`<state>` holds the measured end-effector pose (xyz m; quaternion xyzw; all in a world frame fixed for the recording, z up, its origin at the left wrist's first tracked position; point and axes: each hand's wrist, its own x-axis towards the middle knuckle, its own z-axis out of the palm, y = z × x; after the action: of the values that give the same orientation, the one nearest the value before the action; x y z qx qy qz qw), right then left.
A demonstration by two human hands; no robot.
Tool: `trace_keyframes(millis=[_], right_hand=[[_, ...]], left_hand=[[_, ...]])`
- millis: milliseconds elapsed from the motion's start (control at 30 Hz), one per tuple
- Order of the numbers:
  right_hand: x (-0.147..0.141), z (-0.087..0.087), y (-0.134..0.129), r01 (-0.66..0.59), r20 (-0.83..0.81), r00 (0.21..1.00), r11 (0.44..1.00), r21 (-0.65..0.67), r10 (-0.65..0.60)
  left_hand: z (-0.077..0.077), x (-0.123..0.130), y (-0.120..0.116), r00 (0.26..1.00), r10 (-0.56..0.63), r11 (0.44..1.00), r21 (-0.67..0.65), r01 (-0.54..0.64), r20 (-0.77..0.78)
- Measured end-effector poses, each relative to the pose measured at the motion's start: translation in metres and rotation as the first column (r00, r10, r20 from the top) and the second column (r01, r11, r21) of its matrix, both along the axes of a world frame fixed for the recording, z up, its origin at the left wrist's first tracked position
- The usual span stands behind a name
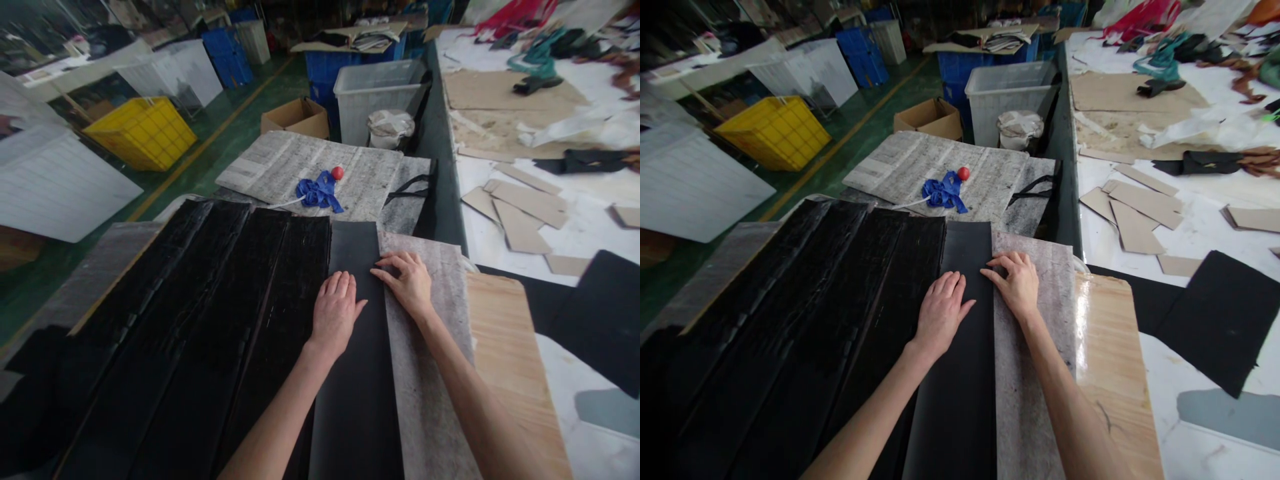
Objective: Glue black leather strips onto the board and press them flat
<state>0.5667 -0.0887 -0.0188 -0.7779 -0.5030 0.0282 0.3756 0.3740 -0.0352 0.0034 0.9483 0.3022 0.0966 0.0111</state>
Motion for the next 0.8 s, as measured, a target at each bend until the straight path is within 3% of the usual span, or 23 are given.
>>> trace_keyframes(millis=[267, 500, 667, 800], right_hand=[[0.000, 0.001, 0.000, -0.004, -0.003, 1.000, 1.000, -0.011, 0.004], [0.000, 0.005, -0.003, 0.003, -0.133, 0.991, 0.985, 0.174, 0.021], [0.005, 0.008, -0.006, -0.158, -0.042, 0.987, 0.987, 0.002, 0.158], [0.016, 0.007, -0.015, -0.369, -0.065, 0.929, 0.924, -0.105, 0.364]], left_hand=[[0.000, -0.002, 0.003, 1.000, -0.024, 1.000, -0.003, 0.024, 0.006], [0.003, -0.003, 0.001, 1.000, -0.024, 0.999, -0.025, 0.024, 0.003], [0.005, -0.002, 0.003, 1.000, -0.020, 0.998, -0.057, 0.020, 0.000], [0.007, -0.001, 0.005, 1.000, -0.025, 0.997, -0.068, 0.025, 0.000]])
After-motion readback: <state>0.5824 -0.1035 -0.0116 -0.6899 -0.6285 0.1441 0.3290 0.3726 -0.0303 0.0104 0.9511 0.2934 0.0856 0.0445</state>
